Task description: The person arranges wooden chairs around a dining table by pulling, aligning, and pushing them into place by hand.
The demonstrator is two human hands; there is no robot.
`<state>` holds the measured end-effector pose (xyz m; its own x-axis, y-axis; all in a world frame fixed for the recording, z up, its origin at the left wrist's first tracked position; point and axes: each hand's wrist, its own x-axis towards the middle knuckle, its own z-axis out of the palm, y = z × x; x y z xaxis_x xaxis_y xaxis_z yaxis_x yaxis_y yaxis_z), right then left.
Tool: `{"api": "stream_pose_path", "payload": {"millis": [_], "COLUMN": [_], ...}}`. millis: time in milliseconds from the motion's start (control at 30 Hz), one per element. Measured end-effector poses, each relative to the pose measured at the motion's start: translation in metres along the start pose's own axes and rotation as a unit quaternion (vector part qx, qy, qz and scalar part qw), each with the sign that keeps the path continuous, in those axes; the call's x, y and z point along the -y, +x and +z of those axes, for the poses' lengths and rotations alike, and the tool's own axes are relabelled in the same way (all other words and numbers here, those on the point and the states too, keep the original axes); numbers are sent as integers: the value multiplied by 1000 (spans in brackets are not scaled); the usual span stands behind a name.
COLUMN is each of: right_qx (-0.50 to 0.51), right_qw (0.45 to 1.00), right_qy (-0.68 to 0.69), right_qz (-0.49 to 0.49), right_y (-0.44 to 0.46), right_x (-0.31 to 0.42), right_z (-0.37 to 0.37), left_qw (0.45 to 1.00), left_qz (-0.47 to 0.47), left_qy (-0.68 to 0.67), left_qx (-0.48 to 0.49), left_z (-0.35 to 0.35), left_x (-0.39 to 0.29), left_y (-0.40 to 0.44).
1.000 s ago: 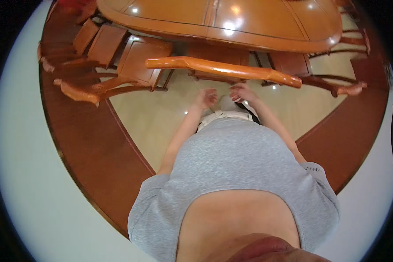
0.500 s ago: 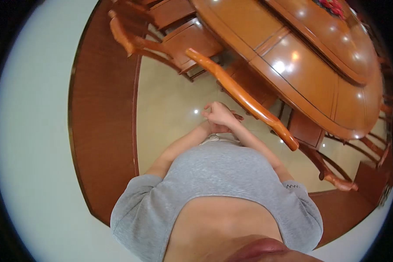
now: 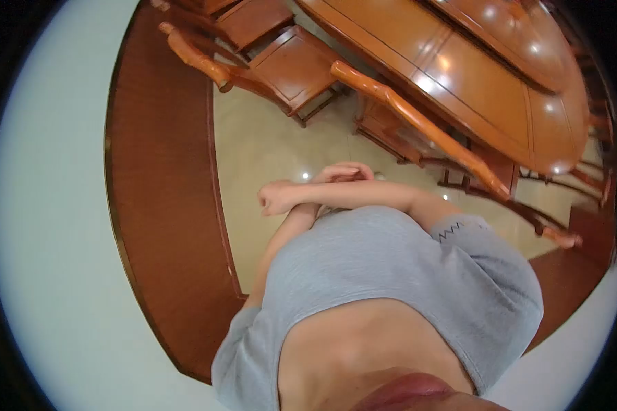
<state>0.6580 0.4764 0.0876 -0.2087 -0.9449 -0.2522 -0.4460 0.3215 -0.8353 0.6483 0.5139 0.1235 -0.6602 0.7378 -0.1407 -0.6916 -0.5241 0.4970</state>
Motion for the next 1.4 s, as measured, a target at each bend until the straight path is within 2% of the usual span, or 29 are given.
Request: {"api": "stream_pose_path", "payload": {"millis": [33, 67, 133, 167, 233, 267, 333, 367, 433, 533, 733, 867, 967, 1033, 1067, 1133, 1167, 1233, 1300, 1367, 1400], "right_qx": [-2, -3, 25, 12, 81, 70, 129, 120, 140, 134, 145, 157, 152, 154, 125, 86, 88, 49, -75, -114, -176], "right_qw": [1000, 999, 998, 998, 994, 995, 984, 985, 983, 982, 978, 975, 972, 965, 971, 973, 973, 950, 963, 939, 942], "right_qy": [-12, -24, 51, 59, 68, 71, 120, 121, 117, 127, 154, 159, 176, 202, 189, 205, 205, 306, 247, 313, 285], "right_qz": [-24, -48, -39, -25, 3, 12, 30, 38, 14, 31, 4, -15, -38, -62, -71, -57, -58, -41, -82, -79, -35], "right_y": [16, 34, 66, 80, 102, 110, 126, 135, 154, 179, 248, 305, 343, 366, 365, 375, 376, 378, 377, 367, 350], "right_x": [11, 21, 49, 61, 81, 90, 102, 104, 106, 107, 102, 107, 120, 122, 110, 109, 109, 103, 86, 76, 79], "right_z": [9, 19, 29, 31, 30, 28, 26, 26, 26, 12, -24, -82, -133, -161, -176, -203, -219, -240, -255, -287, -308], "left_qw": [998, 999, 997, 998, 981, 982, 965, 965, 976, 981, 983, 983, 981, 966, 965, 982, 982, 980, 982, 981, 971], "left_qz": [19, 0, 54, 37, 173, 161, 209, 202, 193, 175, 161, 165, 185, 149, 143, 92, 94, 17, -19, -70, 95], "left_qy": [33, 31, 41, 37, -35, -38, -83, -86, 37, 75, 66, 68, 39, 47, 45, 111, 110, 188, 181, 177, 163], "left_qx": [-48, -36, -47, -35, 78, 87, 137, 146, -89, -32, -64, -52, -53, -207, -215, -121, -123, -56, -51, -36, -145], "left_z": [-9, -21, -51, -68, -99, -108, -112, -114, -84, -78, -162, -212, -202, -160, -159, -168, -179, -211, -253, -269, -266], "left_x": [-4, -9, -19, -19, -17, -19, -29, -32, -61, -97, -151, -219, -287, -334, -344, -374, -386, -401, -410, -416, -417], "left_y": [-20, -41, -80, -97, -123, -131, -140, -146, -163, -166, -188, -197, -194, -185, -169, -160, -159, -159, -156, -164, -168]}}
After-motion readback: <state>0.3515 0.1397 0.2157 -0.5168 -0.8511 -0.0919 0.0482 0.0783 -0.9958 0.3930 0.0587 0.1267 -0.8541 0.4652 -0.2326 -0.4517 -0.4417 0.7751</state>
